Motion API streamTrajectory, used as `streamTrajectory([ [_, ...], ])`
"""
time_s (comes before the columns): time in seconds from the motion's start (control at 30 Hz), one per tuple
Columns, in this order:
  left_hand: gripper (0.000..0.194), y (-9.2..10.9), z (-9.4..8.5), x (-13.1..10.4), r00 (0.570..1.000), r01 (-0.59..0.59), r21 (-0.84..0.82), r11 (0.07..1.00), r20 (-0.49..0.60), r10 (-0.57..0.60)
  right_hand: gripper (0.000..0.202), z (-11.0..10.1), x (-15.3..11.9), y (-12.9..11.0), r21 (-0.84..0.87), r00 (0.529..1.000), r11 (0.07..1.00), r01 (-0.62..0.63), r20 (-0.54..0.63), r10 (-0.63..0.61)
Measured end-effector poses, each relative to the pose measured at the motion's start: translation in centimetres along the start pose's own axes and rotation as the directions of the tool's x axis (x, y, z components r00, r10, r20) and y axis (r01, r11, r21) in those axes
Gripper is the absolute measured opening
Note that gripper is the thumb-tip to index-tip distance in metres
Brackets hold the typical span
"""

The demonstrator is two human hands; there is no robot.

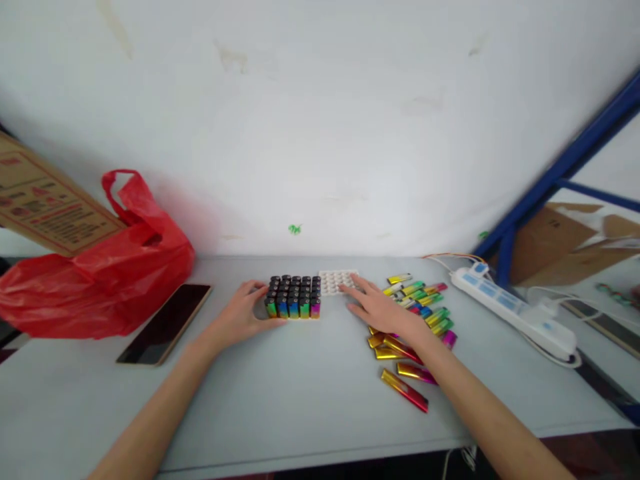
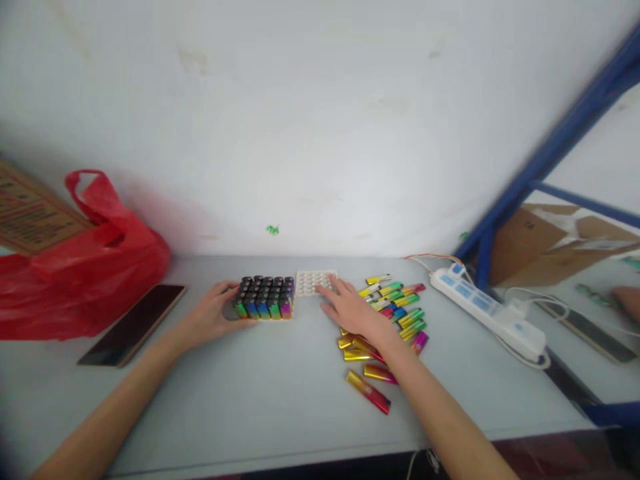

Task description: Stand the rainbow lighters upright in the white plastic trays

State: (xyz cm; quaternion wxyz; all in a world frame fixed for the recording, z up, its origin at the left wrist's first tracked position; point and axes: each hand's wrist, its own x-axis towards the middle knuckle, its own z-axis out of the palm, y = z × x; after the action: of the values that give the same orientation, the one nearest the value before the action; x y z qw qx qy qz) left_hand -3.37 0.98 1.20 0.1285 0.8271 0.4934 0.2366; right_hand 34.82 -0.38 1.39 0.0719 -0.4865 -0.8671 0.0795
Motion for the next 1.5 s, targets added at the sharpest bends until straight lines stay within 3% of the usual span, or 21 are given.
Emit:
streamTrajectory([
  [0.17,0.066,0.2,-0.4,1.0,1.000,0.021,0.083,0.996,-0.015,-0.019,0.045,-0.8,-1.1,0.2,0.073,0.993,0.997,0.034,-0.118,-0.025],
  [0.3,0.062,0.4,0.5,3.2,0.996,0.033,0.177,0.984,-0.091,-0.017,0.032,-1.2,-1.9,0.2,0.076,0.969,0.994,0.076,-0.239,-0.056],
  [0.43,0.064,0.6,2.7,7.2,0.999,0.038,0.184,0.982,-0.040,-0.031,0.032,-2.3,-2.6,1.0,0.114,0.882,0.993,0.011,-0.469,0.044],
  [0.6,0.073,0.5,4.9,12.2,0.997,0.072,0.140,0.988,-0.014,-0.071,0.030,-3.1,-2.7,2.7,0.255,0.789,0.964,0.069,-0.606,0.104],
  [0.73,0.081,0.2,5.3,13.5,0.997,0.082,0.128,0.988,-0.006,-0.082,0.028,-2.7,-2.4,3.5,0.314,0.748,0.941,0.128,-0.653,0.117],
  [0.87,0.087,0.3,4.9,13.4,0.997,0.075,0.119,0.990,0.001,-0.076,0.026,-2.6,-2.4,3.4,0.340,0.754,0.926,0.164,-0.648,0.105],
  [1.0,0.086,0.8,4.5,12.6,0.999,0.049,0.098,0.994,0.015,-0.051,0.022,-2.9,-2.6,3.5,0.359,0.731,0.917,0.174,-0.671,0.124],
  [1.2,0.069,2.0,4.4,9.4,0.999,0.045,0.114,0.992,-0.035,-0.041,0.018,-3.2,-2.8,4.2,0.369,0.713,0.921,0.128,-0.680,0.174],
  [1.3,0.074,4.1,4.6,6.2,0.984,0.102,0.164,0.981,-0.161,-0.076,0.019,-3.3,-3.0,4.6,0.381,0.700,0.920,0.090,-0.681,0.214],
  [1.37,0.058,6.4,5.1,4.3,0.949,0.084,0.223,0.971,-0.314,-0.010,0.019,-3.6,-3.2,4.9,0.370,0.665,0.927,0.063,-0.708,0.237],
  [1.43,0.036,8.8,5.8,3.4,0.954,-0.057,0.240,0.969,-0.274,0.124,0.019,-3.8,-3.4,5.2,0.348,0.620,0.937,0.041,-0.744,0.249],
  [1.5,0.033,10.9,7.0,4.1,0.958,-0.216,0.235,0.948,-0.137,0.252,0.018,-4.1,-3.6,5.6,0.329,0.575,0.944,0.017,-0.776,0.260],
])
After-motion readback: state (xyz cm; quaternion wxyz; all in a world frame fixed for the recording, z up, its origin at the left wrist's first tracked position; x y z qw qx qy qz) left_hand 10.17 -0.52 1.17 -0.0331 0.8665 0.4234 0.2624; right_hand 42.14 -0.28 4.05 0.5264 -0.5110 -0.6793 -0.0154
